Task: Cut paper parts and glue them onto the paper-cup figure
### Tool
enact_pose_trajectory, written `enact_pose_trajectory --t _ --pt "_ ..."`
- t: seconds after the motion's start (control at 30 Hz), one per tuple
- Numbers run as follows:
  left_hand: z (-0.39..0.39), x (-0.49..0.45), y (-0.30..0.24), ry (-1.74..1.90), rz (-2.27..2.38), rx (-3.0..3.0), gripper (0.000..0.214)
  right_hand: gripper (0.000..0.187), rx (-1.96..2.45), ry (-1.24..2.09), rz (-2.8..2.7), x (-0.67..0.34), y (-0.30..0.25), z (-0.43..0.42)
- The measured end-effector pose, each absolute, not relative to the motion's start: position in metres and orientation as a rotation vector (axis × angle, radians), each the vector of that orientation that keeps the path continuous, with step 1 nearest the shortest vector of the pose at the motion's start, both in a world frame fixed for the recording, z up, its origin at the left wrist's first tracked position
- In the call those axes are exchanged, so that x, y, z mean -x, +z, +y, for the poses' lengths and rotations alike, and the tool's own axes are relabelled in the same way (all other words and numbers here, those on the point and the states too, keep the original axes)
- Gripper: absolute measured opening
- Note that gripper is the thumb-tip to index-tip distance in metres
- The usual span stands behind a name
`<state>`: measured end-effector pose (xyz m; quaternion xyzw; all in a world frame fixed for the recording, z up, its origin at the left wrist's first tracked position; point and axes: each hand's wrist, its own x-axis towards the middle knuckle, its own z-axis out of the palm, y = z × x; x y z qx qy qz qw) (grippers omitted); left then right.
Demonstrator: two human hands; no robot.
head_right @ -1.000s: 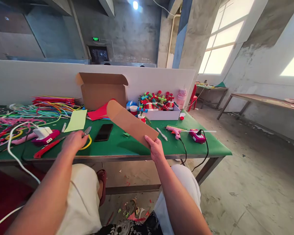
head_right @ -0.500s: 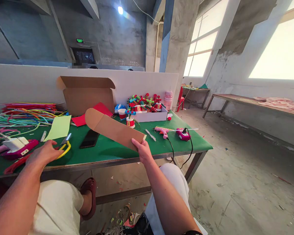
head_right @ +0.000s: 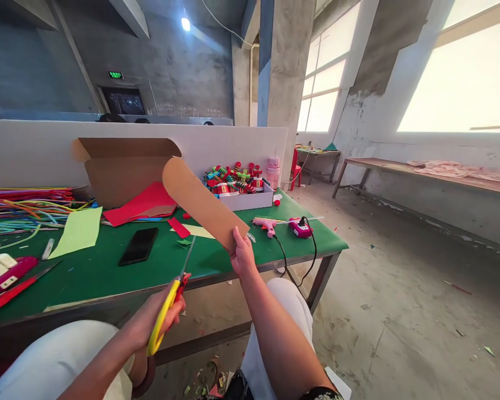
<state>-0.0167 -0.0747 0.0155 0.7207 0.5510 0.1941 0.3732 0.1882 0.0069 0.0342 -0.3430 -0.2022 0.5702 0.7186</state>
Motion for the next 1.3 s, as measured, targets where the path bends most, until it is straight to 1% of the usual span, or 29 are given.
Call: enact_pose_trajectory --t 0.1,0.23,0.33,0.47,0.63,0.8,1.03,1.3 --pt "-0.080 0.015 0.019 0.325 1.424 -2.070 0.030 0.037 0.720 1.280 -0.515 -0.190 0.032 0.007" --pt "-0.080 0.015 0.025 0.155 1.503 -2.304 0.047 0.040 0.691 1.359 -0.612 -0.184 0.028 0.004" --pt "-0.078 0.014 0.027 0.071 1.516 -2.332 0.049 0.039 0.704 1.384 -0.677 -0.177 0.025 0.002" --pt "-0.076 0.011 0.030 0.051 1.500 -2.286 0.041 0.038 0.732 1.385 -0.722 -0.172 0.024 0.000" --pt "-0.075 0.009 0.030 0.103 1.503 -2.261 0.053 0.040 0.744 1.394 -0.739 -0.172 0.025 -0.002" --pt "-0.076 0.009 0.030 0.165 1.434 -2.215 0.043 0.041 0.737 1.416 -0.752 -0.173 0.025 -0.003" --pt "-0.075 0.006 0.026 0.055 1.591 -2.340 0.054 0.044 0.742 1.409 -0.763 -0.172 0.026 -0.005" --pt "-0.075 -0.001 0.027 0.073 1.669 -2.315 0.038 0.046 0.741 1.419 -0.776 -0.170 0.024 -0.004"
